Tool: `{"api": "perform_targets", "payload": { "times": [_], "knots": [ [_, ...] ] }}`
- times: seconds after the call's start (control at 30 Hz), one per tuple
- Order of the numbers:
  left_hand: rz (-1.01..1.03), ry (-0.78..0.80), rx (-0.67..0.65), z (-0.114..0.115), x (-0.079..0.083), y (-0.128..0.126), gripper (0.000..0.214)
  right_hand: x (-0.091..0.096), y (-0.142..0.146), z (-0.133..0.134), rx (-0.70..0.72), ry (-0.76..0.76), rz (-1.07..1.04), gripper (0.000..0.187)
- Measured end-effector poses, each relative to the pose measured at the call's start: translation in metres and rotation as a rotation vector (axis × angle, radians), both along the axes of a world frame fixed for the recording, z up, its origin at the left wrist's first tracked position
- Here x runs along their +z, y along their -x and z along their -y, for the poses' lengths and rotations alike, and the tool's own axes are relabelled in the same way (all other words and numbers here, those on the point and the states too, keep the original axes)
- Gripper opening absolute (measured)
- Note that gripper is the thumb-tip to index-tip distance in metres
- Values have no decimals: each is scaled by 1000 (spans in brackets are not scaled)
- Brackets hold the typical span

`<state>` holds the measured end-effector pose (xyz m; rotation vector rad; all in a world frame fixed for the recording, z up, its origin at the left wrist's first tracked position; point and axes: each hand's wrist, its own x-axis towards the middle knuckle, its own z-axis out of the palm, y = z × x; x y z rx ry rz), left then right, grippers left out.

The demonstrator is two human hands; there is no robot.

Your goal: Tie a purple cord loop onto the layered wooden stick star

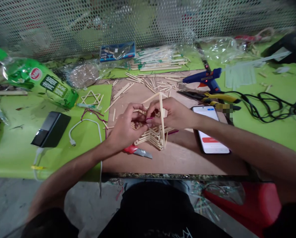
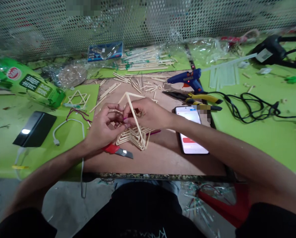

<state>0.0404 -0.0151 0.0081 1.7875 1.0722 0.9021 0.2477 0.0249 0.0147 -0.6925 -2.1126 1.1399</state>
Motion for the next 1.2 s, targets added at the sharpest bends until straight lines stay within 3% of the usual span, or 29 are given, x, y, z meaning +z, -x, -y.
{"api": "perform_targets", "payload": {
  "times": [0.17,0.3,0.53,0.8,1.2],
  "knots": [
    [37,-66,50,-13,-10,-11,43,2,-9,-5,-152,-25,34,12],
    [86,-52,4,-24,-9,-20,39,4,-24,-9,-193,-117,147,11],
    [150,38,-52,-34,-2,-28,34,8,-39,-10,-179,-170,253,12],
    [133,34,-47,-35,-2,-27,29,2,-35,-10,-182,-140,201,18],
    [110,43,-28,-35,-2,-27,31,0,-36,-14,-88,-82,116,5]
  ]
}}
